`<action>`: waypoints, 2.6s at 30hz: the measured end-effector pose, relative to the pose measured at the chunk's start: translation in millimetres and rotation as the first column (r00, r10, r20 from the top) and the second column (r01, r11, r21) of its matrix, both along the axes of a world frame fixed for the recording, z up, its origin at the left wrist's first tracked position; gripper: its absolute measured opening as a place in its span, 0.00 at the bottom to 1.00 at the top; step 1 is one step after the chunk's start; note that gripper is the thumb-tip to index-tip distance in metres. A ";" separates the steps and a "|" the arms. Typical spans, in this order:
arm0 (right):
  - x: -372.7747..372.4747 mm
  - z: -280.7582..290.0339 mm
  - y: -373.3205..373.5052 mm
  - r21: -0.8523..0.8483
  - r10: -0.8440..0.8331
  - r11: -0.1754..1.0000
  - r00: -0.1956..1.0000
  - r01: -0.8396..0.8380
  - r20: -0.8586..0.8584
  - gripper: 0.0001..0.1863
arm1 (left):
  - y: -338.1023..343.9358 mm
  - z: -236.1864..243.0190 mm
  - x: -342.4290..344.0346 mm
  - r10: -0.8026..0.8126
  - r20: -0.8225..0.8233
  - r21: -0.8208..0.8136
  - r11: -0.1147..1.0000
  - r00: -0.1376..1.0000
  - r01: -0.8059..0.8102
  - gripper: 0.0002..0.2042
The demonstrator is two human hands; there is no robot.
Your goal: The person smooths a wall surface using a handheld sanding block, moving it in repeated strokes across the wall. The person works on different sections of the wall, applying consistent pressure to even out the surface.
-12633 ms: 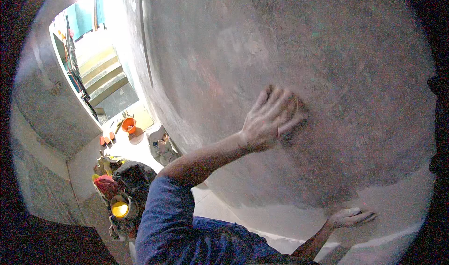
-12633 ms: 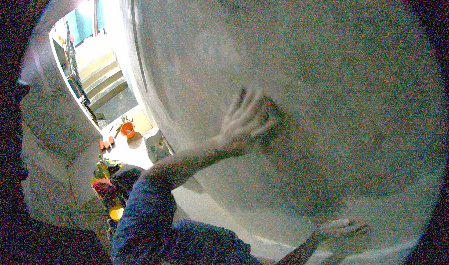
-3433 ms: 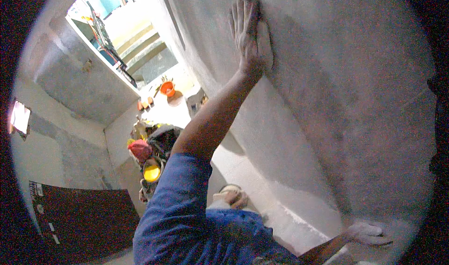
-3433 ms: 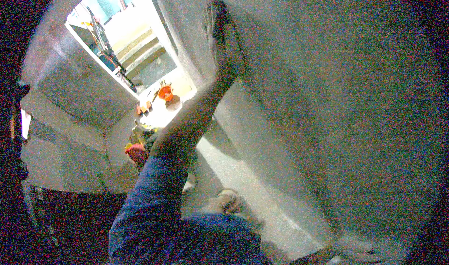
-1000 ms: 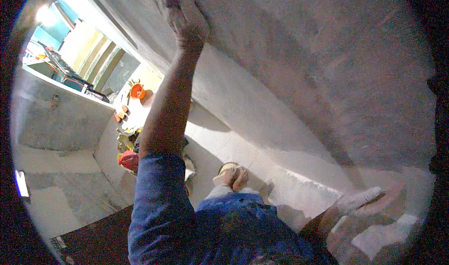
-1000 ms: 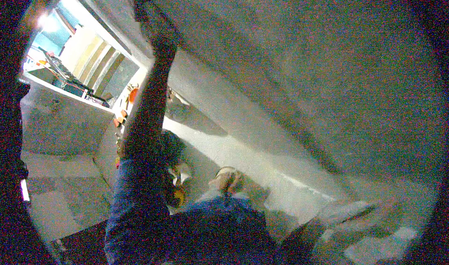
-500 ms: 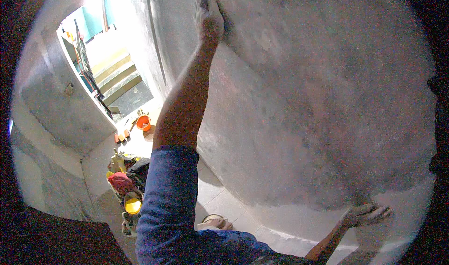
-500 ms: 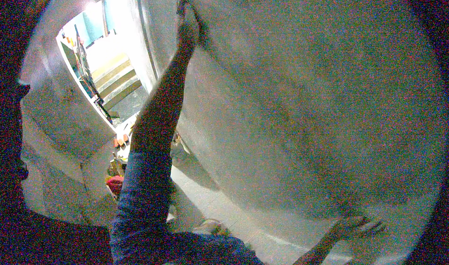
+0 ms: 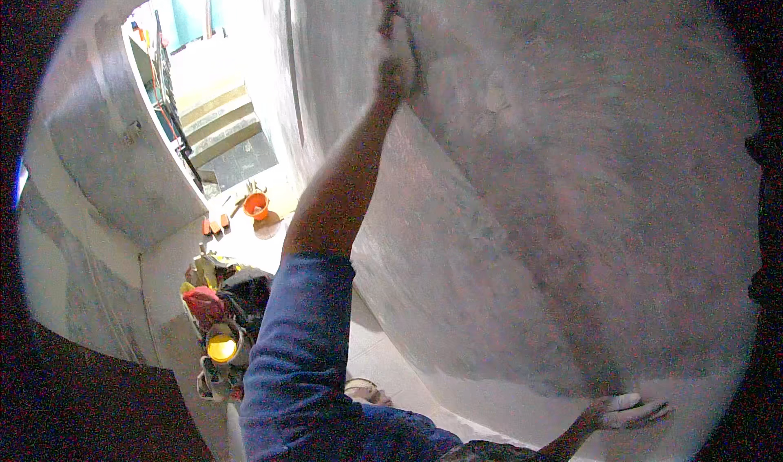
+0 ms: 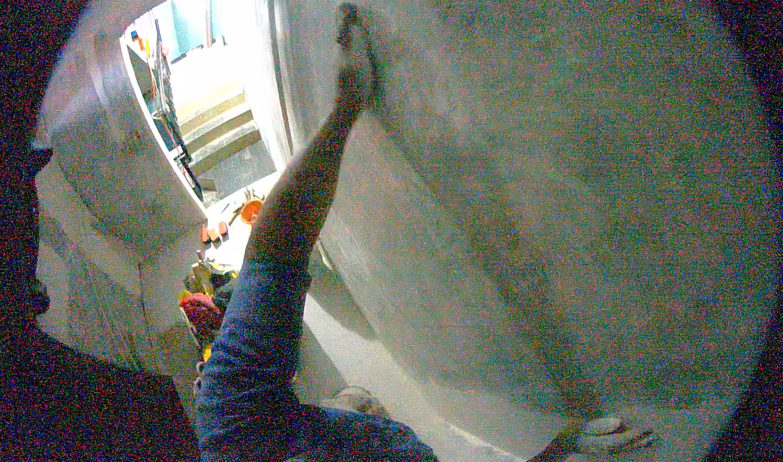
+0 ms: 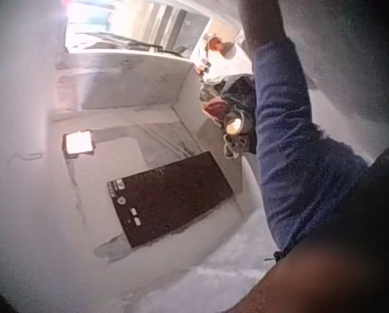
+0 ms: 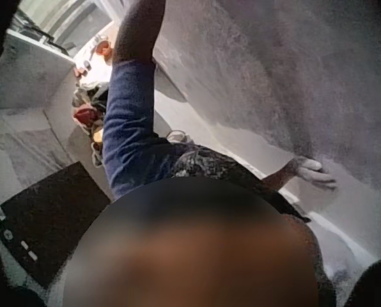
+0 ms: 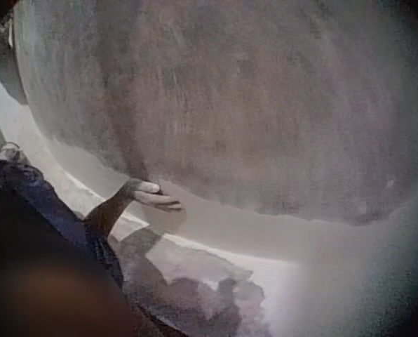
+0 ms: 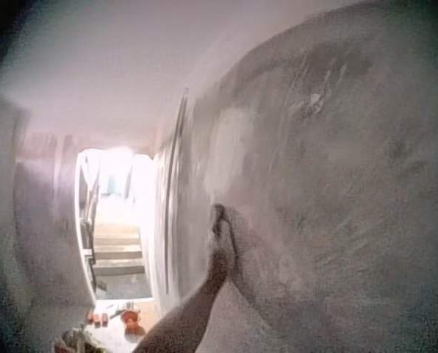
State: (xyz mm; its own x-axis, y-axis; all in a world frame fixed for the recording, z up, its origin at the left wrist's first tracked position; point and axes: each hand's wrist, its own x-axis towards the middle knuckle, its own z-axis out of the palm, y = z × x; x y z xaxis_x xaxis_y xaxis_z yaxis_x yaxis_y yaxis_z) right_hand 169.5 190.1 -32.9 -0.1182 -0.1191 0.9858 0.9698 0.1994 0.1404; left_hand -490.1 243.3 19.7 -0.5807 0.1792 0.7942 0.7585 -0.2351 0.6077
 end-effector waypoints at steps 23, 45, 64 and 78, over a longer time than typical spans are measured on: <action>-21.3 4.4 -0.7 -0.010 -0.088 0.996 0.996 0.087 -0.016 0.27 | -13.9 -150.9 36.8 0.003 0.384 0.062 0.998 0.923 -0.029 0.28; -4.2 0.7 8.5 -0.004 -0.068 0.998 0.996 0.068 0.057 0.30 | -50.8 -243.5 300.8 -0.057 0.112 -0.084 0.994 0.992 0.066 0.32; 3.3 -7.0 -0.2 -0.163 -0.042 0.986 0.997 0.032 -0.060 0.32 | -58.9 -286.9 300.0 -0.245 0.723 0.163 0.969 0.646 0.185 0.28; 4.2 -8.4 5.1 -0.138 -0.062 0.988 0.995 0.072 0.076 0.30 | -64.2 -281.1 304.3 -0.146 0.903 0.083 0.982 0.405 0.169 0.30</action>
State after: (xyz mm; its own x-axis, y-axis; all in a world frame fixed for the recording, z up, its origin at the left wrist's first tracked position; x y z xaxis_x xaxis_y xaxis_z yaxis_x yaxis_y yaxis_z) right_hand 173.7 195.2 -41.3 -0.1915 0.0303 0.9810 0.9702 0.1572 0.1845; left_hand -185.8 179.1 -261.5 -0.9183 0.3556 -0.1738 -0.2786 -0.2689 0.9220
